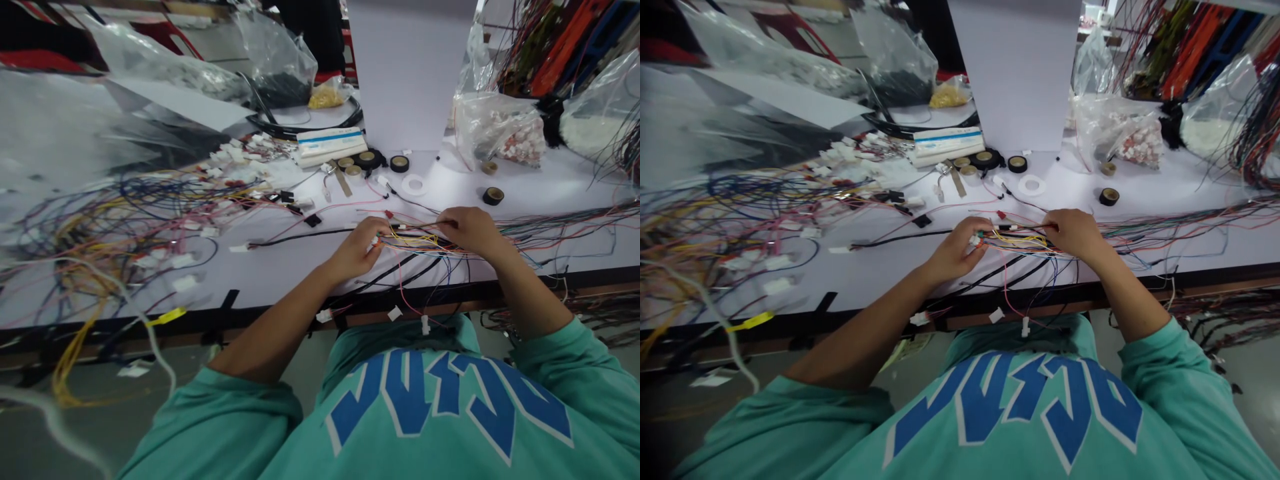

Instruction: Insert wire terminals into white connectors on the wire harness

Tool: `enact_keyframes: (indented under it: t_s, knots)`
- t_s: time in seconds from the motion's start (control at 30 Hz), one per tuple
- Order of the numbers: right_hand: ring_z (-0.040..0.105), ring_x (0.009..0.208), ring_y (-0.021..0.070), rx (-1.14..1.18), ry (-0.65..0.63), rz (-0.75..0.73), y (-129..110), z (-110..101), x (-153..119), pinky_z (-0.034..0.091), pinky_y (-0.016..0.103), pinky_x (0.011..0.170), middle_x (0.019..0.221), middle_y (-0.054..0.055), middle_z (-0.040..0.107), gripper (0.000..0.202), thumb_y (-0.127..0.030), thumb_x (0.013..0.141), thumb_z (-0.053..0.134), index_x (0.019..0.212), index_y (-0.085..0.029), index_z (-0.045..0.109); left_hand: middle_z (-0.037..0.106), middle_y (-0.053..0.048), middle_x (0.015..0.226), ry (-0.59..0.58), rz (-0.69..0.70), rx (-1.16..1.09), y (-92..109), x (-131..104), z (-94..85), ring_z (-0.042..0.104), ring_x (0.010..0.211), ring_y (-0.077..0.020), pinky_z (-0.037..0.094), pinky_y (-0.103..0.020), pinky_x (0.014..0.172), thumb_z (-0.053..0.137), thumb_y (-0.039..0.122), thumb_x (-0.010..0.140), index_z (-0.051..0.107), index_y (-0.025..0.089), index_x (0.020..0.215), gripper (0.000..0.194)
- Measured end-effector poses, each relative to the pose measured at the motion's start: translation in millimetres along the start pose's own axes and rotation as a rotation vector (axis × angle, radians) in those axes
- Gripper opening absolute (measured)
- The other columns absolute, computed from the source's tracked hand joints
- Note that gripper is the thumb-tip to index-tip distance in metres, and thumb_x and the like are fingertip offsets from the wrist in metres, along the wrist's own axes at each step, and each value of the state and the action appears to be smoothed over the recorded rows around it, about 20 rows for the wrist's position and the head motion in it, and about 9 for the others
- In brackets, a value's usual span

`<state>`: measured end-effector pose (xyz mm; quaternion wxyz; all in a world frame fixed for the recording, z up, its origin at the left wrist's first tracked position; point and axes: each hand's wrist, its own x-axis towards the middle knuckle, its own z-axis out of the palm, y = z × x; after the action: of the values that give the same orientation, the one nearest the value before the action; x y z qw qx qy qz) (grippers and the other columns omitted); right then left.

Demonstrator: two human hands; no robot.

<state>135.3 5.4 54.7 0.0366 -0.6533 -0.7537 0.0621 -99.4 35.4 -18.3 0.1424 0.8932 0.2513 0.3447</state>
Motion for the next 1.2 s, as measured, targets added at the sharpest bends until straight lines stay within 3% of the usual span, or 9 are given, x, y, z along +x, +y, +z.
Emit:
enact_keyframes:
  t_s: [0.17, 0.3, 0.5, 0.63, 0.83, 0.9, 0.97, 1.07, 1.2]
  knots:
    - [0.055, 0.063, 0.0131, 0.241, -0.134, -0.064, 3, -12, -21, 0.035, 0.023, 0.058, 0.066, 0.001, 0.064, 0.023, -0.028, 0.078, 0.047, 0.074, -0.016, 0.066, 0.051, -0.013, 0.119, -0.017, -0.062, 0.032, 1, -3, 2.6, 0.052, 0.105, -0.0194, 0.045, -0.037, 0.089, 0.041, 0.015, 0.078, 0.036, 0.015, 0.122, 0.045]
    - [0.052, 0.057, 0.0102, 0.322, -0.129, -0.017, 14, -1, -17, 0.037, 0.022, 0.057, 0.069, 0.001, 0.064, 0.021, -0.017, 0.076, 0.046, 0.083, -0.016, 0.066, 0.053, -0.012, 0.118, 0.003, 0.008, 0.04, 5, -3, 2.0, 0.051, 0.108, -0.0196, 0.046, -0.037, 0.09, 0.039, 0.013, 0.079, 0.036, 0.015, 0.123, 0.044]
    - [0.057, 0.079, 0.015, 0.292, -0.117, -0.321, 10, 21, 5, 0.041, 0.026, 0.073, 0.081, 0.004, 0.066, 0.018, -0.017, 0.073, 0.055, 0.084, -0.019, 0.068, 0.056, -0.013, 0.113, 0.026, 0.065, 0.112, 8, -4, 1.9, 0.053, 0.104, -0.0201, 0.047, -0.039, 0.087, 0.037, 0.015, 0.081, 0.039, 0.016, 0.121, 0.04]
    - [0.058, 0.069, 0.0119, 0.29, -0.068, -0.106, 10, 23, 10, 0.041, 0.023, 0.066, 0.075, 0.003, 0.067, 0.02, -0.018, 0.075, 0.049, 0.08, -0.016, 0.069, 0.058, -0.012, 0.111, 0.061, 0.091, 0.117, 8, -6, 3.4, 0.054, 0.103, -0.0203, 0.047, -0.039, 0.086, 0.038, 0.014, 0.08, 0.04, 0.015, 0.12, 0.04]
    - [0.052, 0.045, 0.0105, 0.378, -0.172, 0.257, 15, 22, 11, 0.04, 0.022, 0.049, 0.052, 0.002, 0.06, 0.02, -0.016, 0.068, 0.048, 0.072, -0.013, 0.067, 0.063, -0.009, 0.105, -0.038, 0.067, 0.109, 12, -6, 0.7, 0.058, 0.095, -0.0182, 0.048, -0.036, 0.084, 0.036, 0.008, 0.076, 0.046, 0.017, 0.118, 0.045]
    - [0.058, 0.056, 0.0135, 0.374, -0.084, 0.176, 13, 25, 10, 0.043, 0.024, 0.056, 0.062, 0.004, 0.066, 0.022, -0.014, 0.068, 0.046, 0.075, -0.013, 0.067, 0.063, -0.01, 0.108, -0.099, 0.005, 0.107, 13, -4, -0.4, 0.058, 0.095, -0.0187, 0.047, -0.035, 0.085, 0.037, 0.009, 0.074, 0.046, 0.015, 0.121, 0.048]
    - [0.062, 0.074, 0.0153, 0.375, 0.026, -0.057, 9, 28, 7, 0.045, 0.026, 0.069, 0.08, 0.006, 0.07, 0.026, -0.013, 0.071, 0.044, 0.082, -0.015, 0.068, 0.061, -0.011, 0.113, -0.168, -0.09, 0.114, 12, -2, -0.3, 0.058, 0.098, -0.02, 0.047, -0.035, 0.086, 0.038, 0.011, 0.073, 0.046, 0.012, 0.122, 0.049]
    - [0.062, 0.083, 0.0152, 0.358, 0.016, -0.362, 5, 31, 2, 0.043, 0.026, 0.075, 0.091, 0.006, 0.07, 0.028, -0.017, 0.075, 0.043, 0.09, -0.017, 0.067, 0.064, -0.009, 0.109, -0.302, -0.204, 0.13, 9, 2, 2.1, 0.059, 0.097, -0.0206, 0.047, -0.035, 0.086, 0.04, 0.011, 0.072, 0.054, 0.013, 0.115, 0.046]
    - [0.061, 0.078, 0.0151, 0.359, -0.101, -0.368, 15, 25, 1, 0.042, 0.026, 0.072, 0.085, 0.004, 0.07, 0.026, -0.025, 0.076, 0.045, 0.086, -0.019, 0.068, 0.066, -0.008, 0.102, -0.348, -0.202, 0.137, 8, 6, 5.7, 0.059, 0.095, -0.0204, 0.046, -0.035, 0.087, 0.04, 0.009, 0.07, 0.061, 0.015, 0.107, 0.043]
